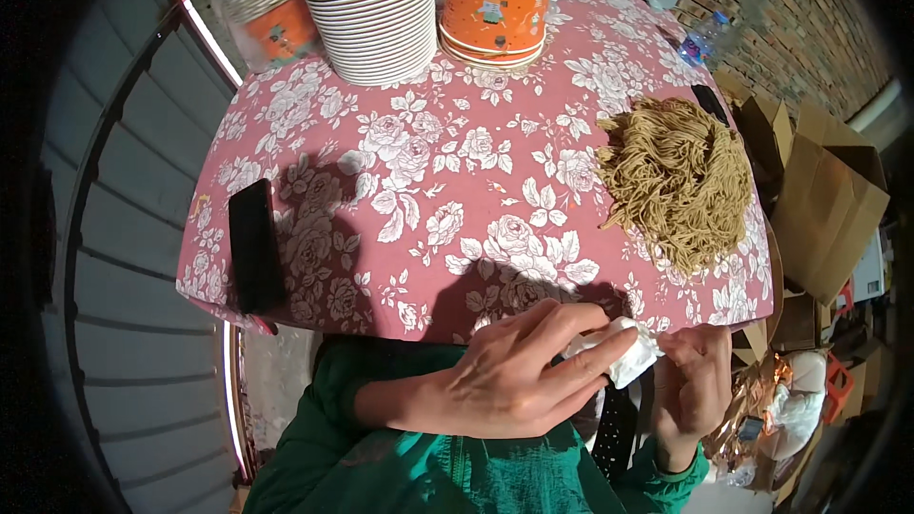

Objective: Tying rubber bands around the rims of paper cups and organizing them into stacks.

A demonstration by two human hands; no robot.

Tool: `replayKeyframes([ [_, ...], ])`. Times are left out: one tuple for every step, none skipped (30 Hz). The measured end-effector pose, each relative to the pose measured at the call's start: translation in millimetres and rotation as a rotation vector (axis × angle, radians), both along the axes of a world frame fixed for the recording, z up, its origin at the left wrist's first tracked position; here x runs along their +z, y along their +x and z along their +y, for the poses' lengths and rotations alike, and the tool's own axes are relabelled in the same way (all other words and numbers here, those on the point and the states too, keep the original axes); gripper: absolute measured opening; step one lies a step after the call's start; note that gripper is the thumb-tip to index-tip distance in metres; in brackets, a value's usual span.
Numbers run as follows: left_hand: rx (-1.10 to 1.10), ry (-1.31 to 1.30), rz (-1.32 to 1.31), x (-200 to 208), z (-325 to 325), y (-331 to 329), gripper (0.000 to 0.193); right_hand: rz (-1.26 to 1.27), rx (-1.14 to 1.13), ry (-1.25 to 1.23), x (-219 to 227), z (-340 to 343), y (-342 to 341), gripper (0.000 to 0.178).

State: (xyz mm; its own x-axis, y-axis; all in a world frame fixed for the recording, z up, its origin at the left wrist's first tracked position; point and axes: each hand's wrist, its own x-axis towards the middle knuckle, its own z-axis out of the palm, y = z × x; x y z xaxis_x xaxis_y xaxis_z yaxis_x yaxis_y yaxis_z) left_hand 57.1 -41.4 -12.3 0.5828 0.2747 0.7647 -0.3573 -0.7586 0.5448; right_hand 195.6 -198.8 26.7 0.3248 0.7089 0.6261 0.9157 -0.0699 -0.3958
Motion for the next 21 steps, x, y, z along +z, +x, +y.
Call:
replayKeyframes([
  [-0.006,0.0,0.0,-1.7,0.5,1.1,0.053,0.0,-0.006,0.0,-1.7,-1.2,0.5,0.027],
  [-0.002,0.014,0.003,-5.4,1.6,2.0,0.053,0.046,-0.019,0.023,-5.0,-2.2,1.6,0.022],
  [0.001,0.026,0.006,-7.9,2.0,2.3,0.054,0.091,-0.033,0.045,-7.7,-4.0,2.2,0.019],
  [-0.004,0.025,0.005,-10.2,2.1,2.7,0.054,0.145,-0.008,0.053,-10.4,-6.2,3.8,0.017],
  [0.018,0.047,-0.025,-12.3,2.3,2.8,0.053,0.188,0.002,0.056,-14.4,-8.4,2.8,0.018],
  [0.041,0.071,-0.056,-13.5,2.6,4.4,0.052,0.232,0.013,0.061,-18.5,-10.4,2.8,0.019],
  [0.043,0.044,-0.094,-11.7,3.5,6.6,0.048,0.195,0.041,0.058,-19.3,-8.4,3.4,0.021],
  [0.039,0.045,-0.094,-10.5,2.9,6.7,0.048,0.195,0.037,0.059,-21.2,-9.4,3.6,0.021],
  [0.05,0.047,-0.102,-8.9,3.7,6.3,0.045,0.23,0.054,0.057,-22.5,-10.0,3.9,0.021],
  [0.06,0.05,-0.11,-7.9,4.6,6.0,0.043,0.266,0.069,0.055,-23.0,-11.0,4.1,0.022],
  [0.052,0.051,-0.111,-8.0,5.1,6.2,0.043,0.266,0.062,0.058,-22.0,-11.2,5.3,0.022],
  [0.068,0.051,-0.124,-8.7,5.3,6.6,0.041,0.27,0.079,0.037,-20.4,-11.3,7.0,0.023],
  [0.082,0.05,-0.138,-8.9,5.7,6.9,0.04,0.274,0.094,0.017,-18.9,-11.9,8.8,0.023],
  [0.077,0.057,-0.134,-7.3,8.0,6.5,0.038,0.309,0.108,0.023,-21.1,-12.8,10.9,0.024],
  [0.071,0.052,-0.108,-6.4,8.6,4.9,0.037,0.37,0.12,0.098,-23.6,-8.0,5.1,0.026],
  [0.063,0.047,-0.083,-5.0,8.9,3.9,0.036,0.429,0.13,0.174,-24.4,-2.4,0.1,0.028],
  [0.054,0.03,-0.087,-2.5,9.8,4.8,0.033,0.296,0.206,0.061,-22.1,-5.0,9.5,0.036],
  [0.033,0.01,-0.081,-2.5,10.8,4.3,0.033,0.092,0.268,-0.207,-4.8,-5.7,19.3,0.039],
  [0.012,-0.009,-0.074,-2.6,11.1,4.2,0.032,0.059,0.305,-0.162,-7.8,-4.3,21.6,0.037],
  [0.013,0.005,-0.065,-1.5,10.1,4.7,0.031,0.025,0.342,-0.118,-13.1,-3.5,21.5,0.036],
  [-0.003,0.006,-0.068,-3.1,9.4,7.1,0.031,0.038,0.312,-0.058,-14.4,-3.1,19.1,0.033],
])
